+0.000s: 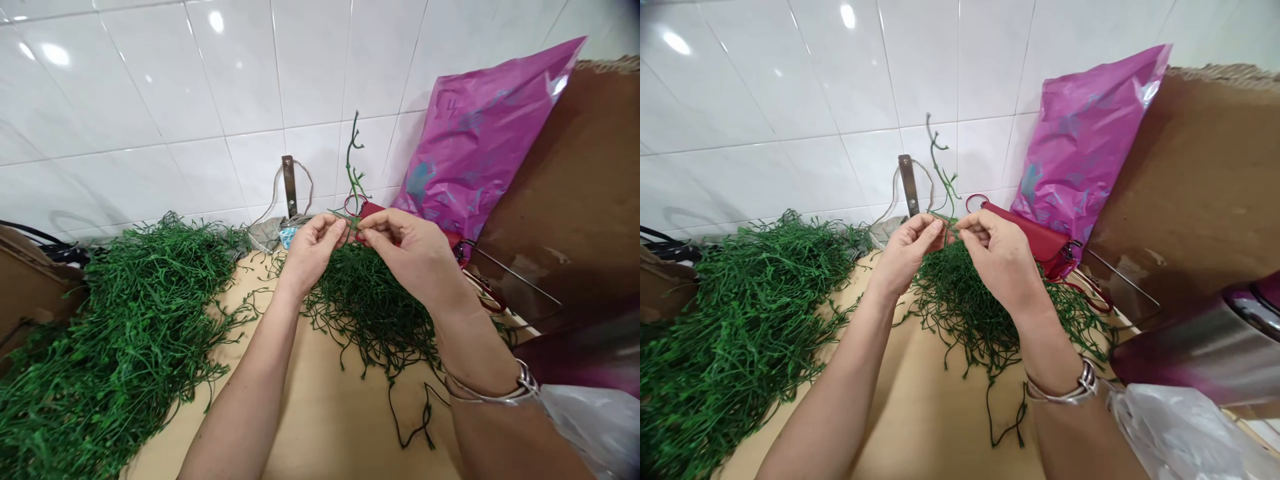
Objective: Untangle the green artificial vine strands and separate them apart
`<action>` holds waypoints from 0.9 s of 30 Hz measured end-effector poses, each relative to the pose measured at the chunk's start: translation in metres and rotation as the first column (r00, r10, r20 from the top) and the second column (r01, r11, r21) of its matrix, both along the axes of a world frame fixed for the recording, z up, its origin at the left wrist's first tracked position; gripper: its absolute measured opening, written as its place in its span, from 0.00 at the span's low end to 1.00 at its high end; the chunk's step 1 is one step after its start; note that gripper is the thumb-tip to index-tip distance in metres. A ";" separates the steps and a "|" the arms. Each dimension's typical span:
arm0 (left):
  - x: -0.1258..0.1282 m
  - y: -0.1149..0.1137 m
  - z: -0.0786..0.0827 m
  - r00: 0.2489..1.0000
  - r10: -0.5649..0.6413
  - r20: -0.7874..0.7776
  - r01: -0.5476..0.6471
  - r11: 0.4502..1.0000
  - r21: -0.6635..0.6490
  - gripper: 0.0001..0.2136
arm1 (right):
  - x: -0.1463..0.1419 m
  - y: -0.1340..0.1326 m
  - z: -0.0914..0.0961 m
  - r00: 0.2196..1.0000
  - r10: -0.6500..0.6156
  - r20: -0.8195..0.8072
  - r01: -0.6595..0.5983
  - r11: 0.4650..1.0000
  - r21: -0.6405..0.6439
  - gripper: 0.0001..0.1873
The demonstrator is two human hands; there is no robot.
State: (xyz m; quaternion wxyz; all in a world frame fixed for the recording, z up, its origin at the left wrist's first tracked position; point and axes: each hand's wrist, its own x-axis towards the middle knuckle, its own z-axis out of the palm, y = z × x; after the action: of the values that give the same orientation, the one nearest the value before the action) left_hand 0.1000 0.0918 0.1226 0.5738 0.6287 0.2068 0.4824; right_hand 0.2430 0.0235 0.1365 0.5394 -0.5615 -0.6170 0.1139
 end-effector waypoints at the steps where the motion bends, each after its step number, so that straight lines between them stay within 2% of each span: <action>1: 0.000 -0.001 0.000 1.000 -0.021 0.001 0.021 0.999 -0.025 0.07 | -0.002 -0.002 0.002 0.996 -0.067 0.051 0.064 0.997 0.045 0.05; 4: 0.002 -0.003 0.000 0.999 -0.043 -0.008 0.043 0.999 -0.029 0.06 | -0.009 -0.012 0.011 0.945 -0.278 0.173 0.231 0.940 0.253 0.06; 7: 0.002 -0.007 0.001 0.991 0.041 -0.128 -0.027 0.993 0.115 0.06 | -0.019 -0.022 0.021 0.879 -0.399 0.262 0.275 0.872 0.405 0.10; 10: 0.001 -0.011 0.003 0.953 0.143 -0.269 -0.053 0.948 0.315 0.06 | -0.021 -0.022 0.020 0.844 -0.355 0.403 0.186 0.897 0.400 0.13; 12: 0.001 -0.014 0.005 0.935 0.204 -0.291 -0.058 0.896 0.440 0.07 | -0.017 -0.017 0.013 0.827 -0.320 0.462 0.157 0.921 0.357 0.15; 14: 0.000 -0.014 0.007 0.925 0.259 -0.277 -0.077 0.844 0.531 0.08 | -0.009 -0.010 0.005 0.828 -0.303 0.471 0.164 0.936 0.312 0.14; 16: 0.000 -0.013 0.007 0.918 0.284 -0.276 -0.081 0.816 0.572 0.08 | -0.002 -0.005 0.000 0.851 -0.276 0.448 0.163 0.948 0.274 0.10; 18: 0.000 -0.012 0.007 0.910 0.283 -0.304 -0.068 0.824 0.562 0.07 | 0.003 -0.003 -0.002 0.875 -0.252 0.413 0.163 0.957 0.239 0.07; 21: -0.001 -0.012 0.006 0.893 0.261 -0.366 -0.061 0.877 0.477 0.07 | 0.004 -0.005 0.000 0.876 -0.280 0.392 0.220 0.957 0.190 0.09; 24: 0.000 -0.012 0.004 0.877 0.207 -0.434 -0.053 0.939 0.341 0.09 | 0.002 -0.007 0.001 0.825 -0.395 0.403 0.339 0.918 0.206 0.11; 27: 0.002 -0.012 0.002 0.864 0.201 -0.461 -0.075 0.958 0.277 0.09 | 0.003 -0.007 0.001 0.751 -0.496 0.436 0.416 0.868 0.271 0.11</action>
State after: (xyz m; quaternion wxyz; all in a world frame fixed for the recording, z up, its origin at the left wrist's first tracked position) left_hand 0.1022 0.0794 0.1243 0.3836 0.7798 0.3264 0.3718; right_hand 0.2456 0.0164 0.1375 0.4180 -0.6610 -0.5842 -0.2170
